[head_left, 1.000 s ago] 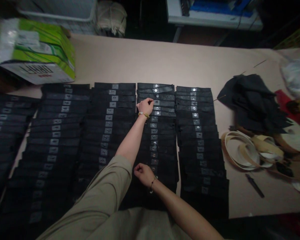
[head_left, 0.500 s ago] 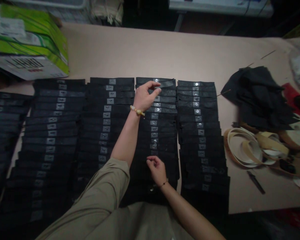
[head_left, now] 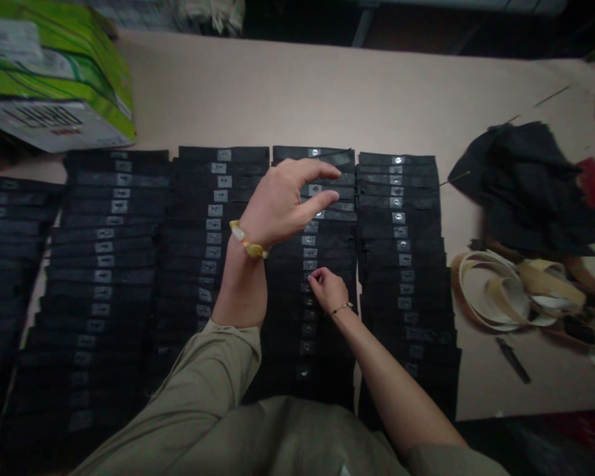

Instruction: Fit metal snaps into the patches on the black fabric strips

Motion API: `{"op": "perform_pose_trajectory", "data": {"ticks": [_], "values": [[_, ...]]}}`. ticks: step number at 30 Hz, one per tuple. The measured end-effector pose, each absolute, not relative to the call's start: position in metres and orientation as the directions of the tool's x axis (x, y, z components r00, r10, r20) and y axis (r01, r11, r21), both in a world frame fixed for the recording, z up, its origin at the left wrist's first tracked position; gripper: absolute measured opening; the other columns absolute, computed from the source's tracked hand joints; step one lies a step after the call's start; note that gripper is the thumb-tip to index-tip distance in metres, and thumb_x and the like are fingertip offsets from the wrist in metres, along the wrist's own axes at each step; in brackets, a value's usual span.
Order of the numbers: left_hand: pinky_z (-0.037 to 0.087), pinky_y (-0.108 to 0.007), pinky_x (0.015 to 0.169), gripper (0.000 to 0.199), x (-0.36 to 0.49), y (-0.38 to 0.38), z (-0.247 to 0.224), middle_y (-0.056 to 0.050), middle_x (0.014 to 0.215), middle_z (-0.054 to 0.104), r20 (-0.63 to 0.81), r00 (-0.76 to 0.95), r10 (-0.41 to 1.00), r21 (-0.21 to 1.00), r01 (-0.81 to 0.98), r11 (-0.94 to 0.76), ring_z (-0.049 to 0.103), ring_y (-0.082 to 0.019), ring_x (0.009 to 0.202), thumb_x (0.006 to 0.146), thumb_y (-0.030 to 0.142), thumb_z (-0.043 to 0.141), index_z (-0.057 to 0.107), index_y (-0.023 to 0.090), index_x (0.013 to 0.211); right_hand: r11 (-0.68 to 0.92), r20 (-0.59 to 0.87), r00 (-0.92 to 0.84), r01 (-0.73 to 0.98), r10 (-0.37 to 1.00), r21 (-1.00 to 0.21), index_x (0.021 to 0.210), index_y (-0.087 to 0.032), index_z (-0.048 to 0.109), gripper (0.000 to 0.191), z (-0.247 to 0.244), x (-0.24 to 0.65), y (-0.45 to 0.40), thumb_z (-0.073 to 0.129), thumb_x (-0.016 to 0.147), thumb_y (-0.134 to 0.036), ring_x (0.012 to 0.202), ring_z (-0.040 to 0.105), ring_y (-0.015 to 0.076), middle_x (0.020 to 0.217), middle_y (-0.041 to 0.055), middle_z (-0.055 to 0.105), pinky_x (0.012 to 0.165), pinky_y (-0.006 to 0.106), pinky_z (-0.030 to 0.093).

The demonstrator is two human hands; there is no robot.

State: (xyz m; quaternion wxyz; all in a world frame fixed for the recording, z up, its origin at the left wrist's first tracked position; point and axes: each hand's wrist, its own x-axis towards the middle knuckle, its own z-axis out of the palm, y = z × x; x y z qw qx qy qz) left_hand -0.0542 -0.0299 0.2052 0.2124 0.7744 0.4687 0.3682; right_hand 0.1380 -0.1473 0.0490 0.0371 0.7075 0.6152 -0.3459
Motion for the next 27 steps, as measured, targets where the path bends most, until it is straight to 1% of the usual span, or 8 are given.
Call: {"op": "perform_pose_trajectory", "data": {"ticks": [4,7,11,15,18,22,24,27], "values": [[0.047,-0.041,0.100,0.032,-0.058,-0.044,0.220,-0.004,0.121,0.071,0.309,0.438,0.844,0.604,0.595,-0.530,0.064,-0.023,0.113,0.094,0.040,0.057,0.067,0.021,0.118,-0.146,-0.525,-0.027,0.947,0.851,-0.286,0.111,-0.027,0.065,0.025,0.056,0.136,-0.148,0.054,0.095,-0.042,0.082,0.069,0.0205,0.092,0.0033,0.075,0.063,0.027,0.037],[0.045,-0.043,0.102,0.034,-0.060,-0.059,0.229,-0.005,0.124,0.070,0.278,0.503,0.819,0.575,0.596,-0.561,0.063,-0.023,0.116,0.096,0.041,0.056,0.064,0.022,0.123,-0.083,-0.521,-0.069,0.961,0.851,-0.262,0.108,-0.027,0.065,0.024,0.059,0.135,-0.149,0.050,0.097,-0.043,0.084,0.070,0.0226,0.097,0.0042,0.075,0.065,0.028,0.040],[0.044,-0.042,0.103,0.036,-0.063,-0.076,0.236,-0.007,0.128,0.068,0.248,0.592,0.766,0.577,0.545,-0.608,0.061,-0.023,0.119,0.097,0.043,0.054,0.063,0.022,0.125,-0.122,-0.571,-0.056,0.956,0.819,-0.268,0.104,-0.024,0.065,0.021,0.057,0.137,-0.146,0.052,0.096,-0.039,0.084,0.070,0.0253,0.097,0.0081,0.074,0.068,0.031,0.043],[0.045,-0.042,0.103,0.035,-0.064,-0.077,0.231,-0.008,0.128,0.068,0.207,0.643,0.738,0.618,0.499,-0.608,0.061,-0.024,0.120,0.096,0.042,0.055,0.063,0.023,0.125,-0.234,-0.570,-0.112,0.836,0.814,-0.497,0.092,-0.021,0.065,0.018,0.044,0.150,-0.144,0.056,0.091,-0.037,0.077,0.065,0.0209,0.084,0.0060,0.070,0.071,0.030,0.043],[0.045,-0.042,0.103,0.034,-0.064,-0.071,0.223,-0.008,0.128,0.068,0.187,0.631,0.753,0.641,0.502,-0.580,0.061,-0.024,0.119,0.095,0.039,0.057,0.064,0.022,0.124,-0.407,-0.581,-0.146,0.578,0.801,-0.707,0.077,-0.020,0.059,0.024,0.033,0.164,-0.145,0.063,0.081,-0.043,0.063,0.055,0.0148,0.068,-0.0001,0.061,0.064,0.027,0.041],[0.046,-0.040,0.102,0.032,-0.063,-0.064,0.212,-0.007,0.126,0.069,0.173,0.617,0.768,0.655,0.510,-0.557,0.062,-0.022,0.117,0.095,0.037,0.059,0.064,0.022,0.122,-0.655,-0.708,-0.193,0.275,0.680,-0.704,0.074,-0.022,0.051,0.032,0.027,0.174,-0.144,0.063,0.073,-0.051,0.046,0.038,0.0091,0.057,-0.0063,0.050,0.048,0.023,0.029],[0.046,-0.040,0.102,0.032,-0.063,-0.063,0.210,-0.006,0.126,0.069,0.166,0.614,0.772,0.658,0.513,-0.550,0.063,-0.022,0.117,0.094,0.036,0.060,0.064,0.021,0.122,-0.660,-0.716,-0.191,0.285,0.671,-0.695,0.072,-0.022,0.051,0.032,0.028,0.174,-0.143,0.063,0.071,-0.051,0.046,0.038,0.0087,0.057,-0.0057,0.051,0.048,0.023,0.029],[0.046,-0.040,0.103,0.031,-0.063,-0.062,0.208,-0.007,0.125,0.069,0.153,0.608,0.779,0.662,0.522,-0.538,0.062,-0.023,0.117,0.094,0.036,0.060,0.064,0.021,0.121,-0.496,-0.605,-0.136,0.447,0.785,-0.744,0.076,-0.019,0.059,0.028,0.033,0.172,-0.141,0.067,0.071,-0.046,0.055,0.047,0.0110,0.063,-0.0029,0.057,0.057,0.025,0.037]]}}
